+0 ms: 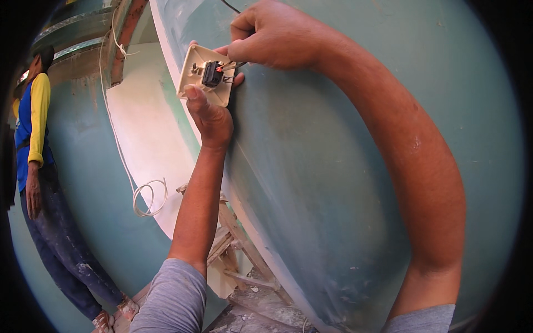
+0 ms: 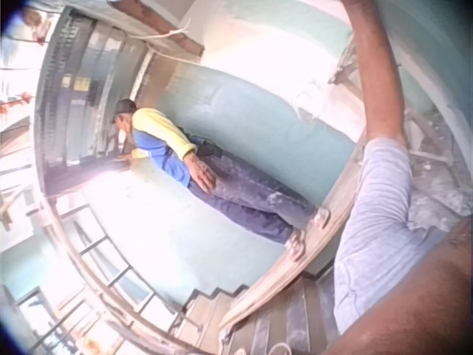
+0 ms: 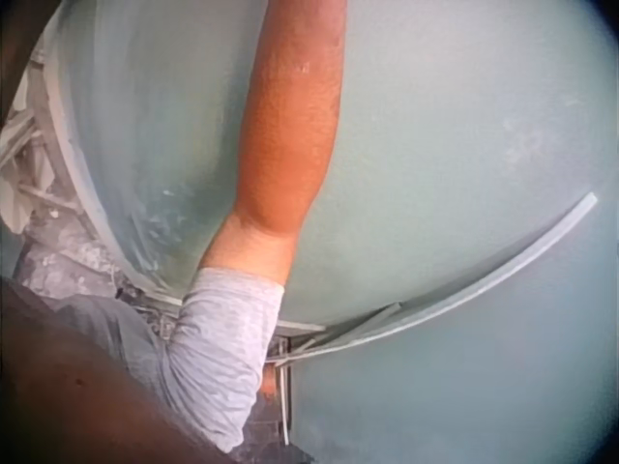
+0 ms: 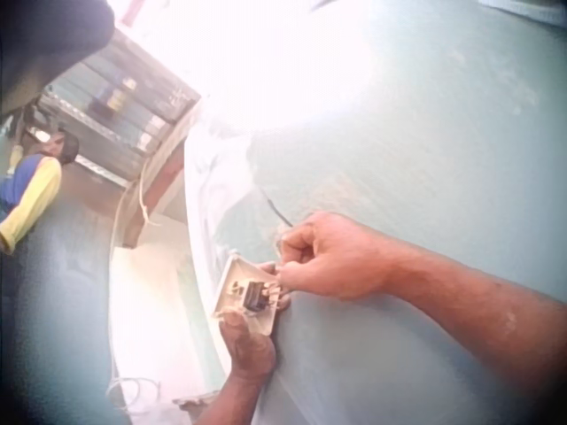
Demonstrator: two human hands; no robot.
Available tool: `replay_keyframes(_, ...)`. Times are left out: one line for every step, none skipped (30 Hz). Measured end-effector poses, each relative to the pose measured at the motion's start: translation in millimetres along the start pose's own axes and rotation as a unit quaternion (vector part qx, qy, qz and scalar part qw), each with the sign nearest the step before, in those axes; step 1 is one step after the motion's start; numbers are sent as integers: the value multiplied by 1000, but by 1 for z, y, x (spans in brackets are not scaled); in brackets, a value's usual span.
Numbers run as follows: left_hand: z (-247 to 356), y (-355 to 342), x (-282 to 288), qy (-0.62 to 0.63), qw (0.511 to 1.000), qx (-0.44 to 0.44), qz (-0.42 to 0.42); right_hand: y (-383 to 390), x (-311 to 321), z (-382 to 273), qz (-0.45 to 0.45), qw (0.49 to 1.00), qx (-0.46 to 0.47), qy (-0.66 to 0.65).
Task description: The person strips and twists electrical wires, connects them to a light switch, and secures the switch into a wall cutout using a screwdriver. The person uses pliers and a screwdriver to complete the installation.
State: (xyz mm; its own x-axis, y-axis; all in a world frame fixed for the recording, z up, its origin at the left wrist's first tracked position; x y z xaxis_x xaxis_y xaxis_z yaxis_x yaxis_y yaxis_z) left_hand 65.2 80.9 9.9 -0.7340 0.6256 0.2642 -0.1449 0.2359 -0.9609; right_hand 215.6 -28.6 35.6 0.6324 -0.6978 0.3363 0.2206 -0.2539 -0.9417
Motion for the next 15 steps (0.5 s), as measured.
replay_keyframes(0,0,0,0,1000,-1,-2,0,0,0,-5,1000,1,-12)
replay_keyframes(0,0,0,1,1000,-2,-5,1,0,2,-10,1000,2,-24)
replay_keyframes(0,1,-1,2,1000,-2,-8,3,0,5,-15,999,2,-36)
replay_keyframes(-1,2,-2,5,1000,-4,-10,4,0,7,-16,999,7,-43)
replay_keyframes(-1,2,-3,9,1000,-5,-12,5,0,10,-17,999,11,-50)
replay_keyframes(-1,3,-3,13,1000,-5,-13,6,-1,8,-19,998,15,-58)
replay_keyframes(-1,4,-4,15,1000,-3,-12,7,0,7,-25,998,7,-54)
replay_keyframes(-1,5,-4,18,1000,-2,-11,8,1,5,-31,998,-1,-50)
replay_keyframes(-1,4,-4,20,1000,-2,-11,8,2,2,-38,998,-8,-44)
replay_keyframes(-1,4,-4,21,1000,-2,-13,8,2,1,-27,999,-12,-31)
replay_keyframes(-2,3,-4,21,1000,-2,-16,8,2,0,-17,1000,-17,-18)
replay_keyframes(-2,5,-3,21,1000,-2,-18,9,0,0,-8,1000,-20,-5)
replay_keyframes(-2,6,-2,18,1000,-7,-18,8,-1,1,-8,1000,-15,-5)
replay_keyframes(-3,7,-1,14,1000,-12,-18,8,-2,2,-8,1000,-10,-4)
replay_keyframes(-4,8,-2,11,1000,-18,-17,9,-2,4,-8,1000,-4,-3)
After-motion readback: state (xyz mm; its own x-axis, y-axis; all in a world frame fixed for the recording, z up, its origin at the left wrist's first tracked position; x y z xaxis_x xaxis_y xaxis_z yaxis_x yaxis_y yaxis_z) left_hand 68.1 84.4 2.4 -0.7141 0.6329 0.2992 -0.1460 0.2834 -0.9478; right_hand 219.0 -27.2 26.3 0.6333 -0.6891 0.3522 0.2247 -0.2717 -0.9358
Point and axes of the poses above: each hand's wrist, its own y-axis away from the middle knuckle, its own x-axis out of the back of the hand, z = x × y, the point moved 5 cm from there along -y, towards the middle knuckle, and after that the axes turned 14 degrees about y, right-handed, at the moved point
